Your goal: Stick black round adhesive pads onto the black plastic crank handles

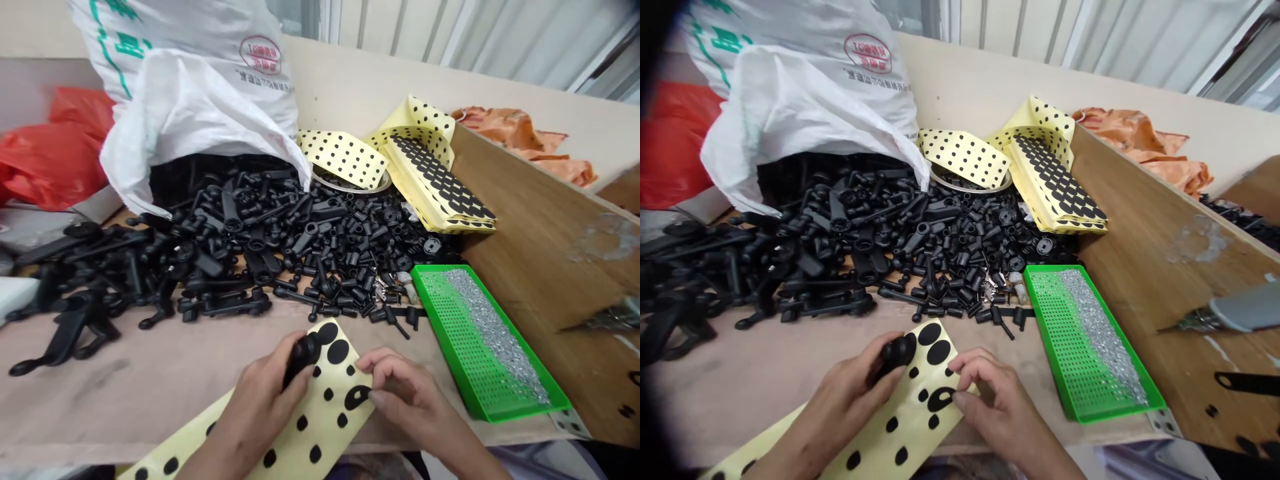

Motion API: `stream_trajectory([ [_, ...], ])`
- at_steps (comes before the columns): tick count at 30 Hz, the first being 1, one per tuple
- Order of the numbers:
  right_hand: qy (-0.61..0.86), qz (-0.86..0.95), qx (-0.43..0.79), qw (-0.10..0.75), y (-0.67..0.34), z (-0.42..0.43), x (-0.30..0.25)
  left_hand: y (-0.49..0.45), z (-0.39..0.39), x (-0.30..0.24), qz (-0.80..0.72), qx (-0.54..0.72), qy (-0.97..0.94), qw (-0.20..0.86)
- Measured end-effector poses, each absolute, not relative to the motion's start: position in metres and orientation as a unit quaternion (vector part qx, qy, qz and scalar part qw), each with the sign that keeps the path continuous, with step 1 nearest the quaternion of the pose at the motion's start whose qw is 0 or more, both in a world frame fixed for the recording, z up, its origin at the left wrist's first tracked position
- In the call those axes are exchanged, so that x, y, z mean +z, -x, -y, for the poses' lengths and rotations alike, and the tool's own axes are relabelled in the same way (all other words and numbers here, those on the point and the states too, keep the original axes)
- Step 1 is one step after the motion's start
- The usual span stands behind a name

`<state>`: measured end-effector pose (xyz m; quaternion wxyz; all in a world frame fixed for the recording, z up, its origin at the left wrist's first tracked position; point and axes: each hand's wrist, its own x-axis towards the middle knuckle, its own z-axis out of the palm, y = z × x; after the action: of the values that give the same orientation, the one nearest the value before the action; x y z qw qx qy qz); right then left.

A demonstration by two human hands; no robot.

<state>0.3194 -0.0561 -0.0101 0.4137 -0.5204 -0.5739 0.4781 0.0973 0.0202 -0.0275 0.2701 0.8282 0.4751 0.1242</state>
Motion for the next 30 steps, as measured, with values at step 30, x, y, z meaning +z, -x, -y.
stream_trajectory([
  [30, 0.505, 0.396, 0.607, 0.469, -0.291, 0.023, -0.009, -0.112, -0.014, -0.022, -0.445, 0.192, -0.595, 0.641],
])
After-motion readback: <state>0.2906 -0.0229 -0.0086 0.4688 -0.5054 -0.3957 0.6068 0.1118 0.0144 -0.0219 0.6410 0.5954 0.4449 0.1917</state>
